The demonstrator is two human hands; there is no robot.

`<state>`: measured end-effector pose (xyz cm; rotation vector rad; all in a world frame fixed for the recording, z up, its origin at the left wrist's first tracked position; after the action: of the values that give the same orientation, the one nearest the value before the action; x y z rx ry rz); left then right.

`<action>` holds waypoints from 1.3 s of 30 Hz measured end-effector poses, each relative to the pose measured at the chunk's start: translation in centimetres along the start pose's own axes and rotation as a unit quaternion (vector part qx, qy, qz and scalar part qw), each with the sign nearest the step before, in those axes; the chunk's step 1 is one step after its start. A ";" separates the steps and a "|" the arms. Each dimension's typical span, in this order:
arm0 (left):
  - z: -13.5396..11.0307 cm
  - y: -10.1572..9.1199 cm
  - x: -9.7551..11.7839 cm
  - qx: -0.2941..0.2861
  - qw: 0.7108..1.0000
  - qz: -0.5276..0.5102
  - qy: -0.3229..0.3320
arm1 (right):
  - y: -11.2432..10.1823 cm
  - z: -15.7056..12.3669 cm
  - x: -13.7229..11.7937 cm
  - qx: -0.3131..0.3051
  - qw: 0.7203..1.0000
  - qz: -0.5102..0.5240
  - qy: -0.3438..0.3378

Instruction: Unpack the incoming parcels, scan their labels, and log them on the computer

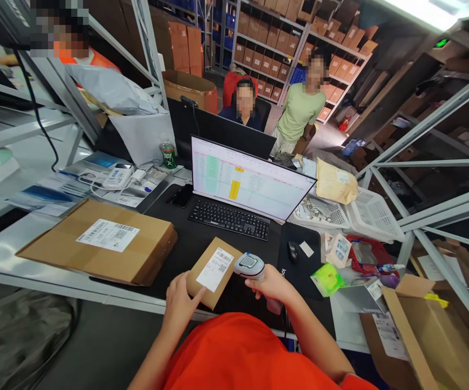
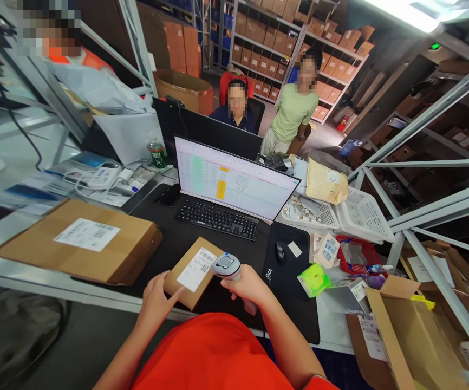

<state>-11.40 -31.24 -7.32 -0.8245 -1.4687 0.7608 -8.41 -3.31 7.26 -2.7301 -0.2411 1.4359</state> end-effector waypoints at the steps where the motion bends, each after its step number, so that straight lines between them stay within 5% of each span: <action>1: 0.9 0.0 -0.1 -0.007 0.999 0.029 -0.015 | 0.1 0.2 0.1 0.001 1.000 0.003 0.000; 7: 3.8 -0.3 2.0 -0.068 0.988 0.130 -0.040 | 0.3 0.9 0.4 -0.002 1.000 0.016 -0.001; 17: 1.5 3.4 5.8 -0.098 0.952 0.288 0.005 | 0.6 1.6 0.2 -0.012 1.000 0.011 0.006; 32: 0.7 2.5 6.0 -0.039 0.952 0.298 0.054 | 0.4 1.1 1.2 0.007 1.000 0.027 0.013; 39: -0.9 2.8 7.0 0.057 0.941 0.321 0.091 | -1.2 -0.4 2.3 0.023 0.999 0.045 0.006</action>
<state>-10.44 -23.83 -5.93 -1.2708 -0.9731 1.2042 -6.90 -1.78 5.74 -2.7447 -0.0846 1.4273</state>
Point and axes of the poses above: each hand's wrist, its own z-axis towards the middle knuckle, its own y-axis out of the palm, x = y × z, the point moved 1 cm from there along z, towards the middle knuckle, and after that the axes turned 14 degrees about z, right-handed, at the moved point
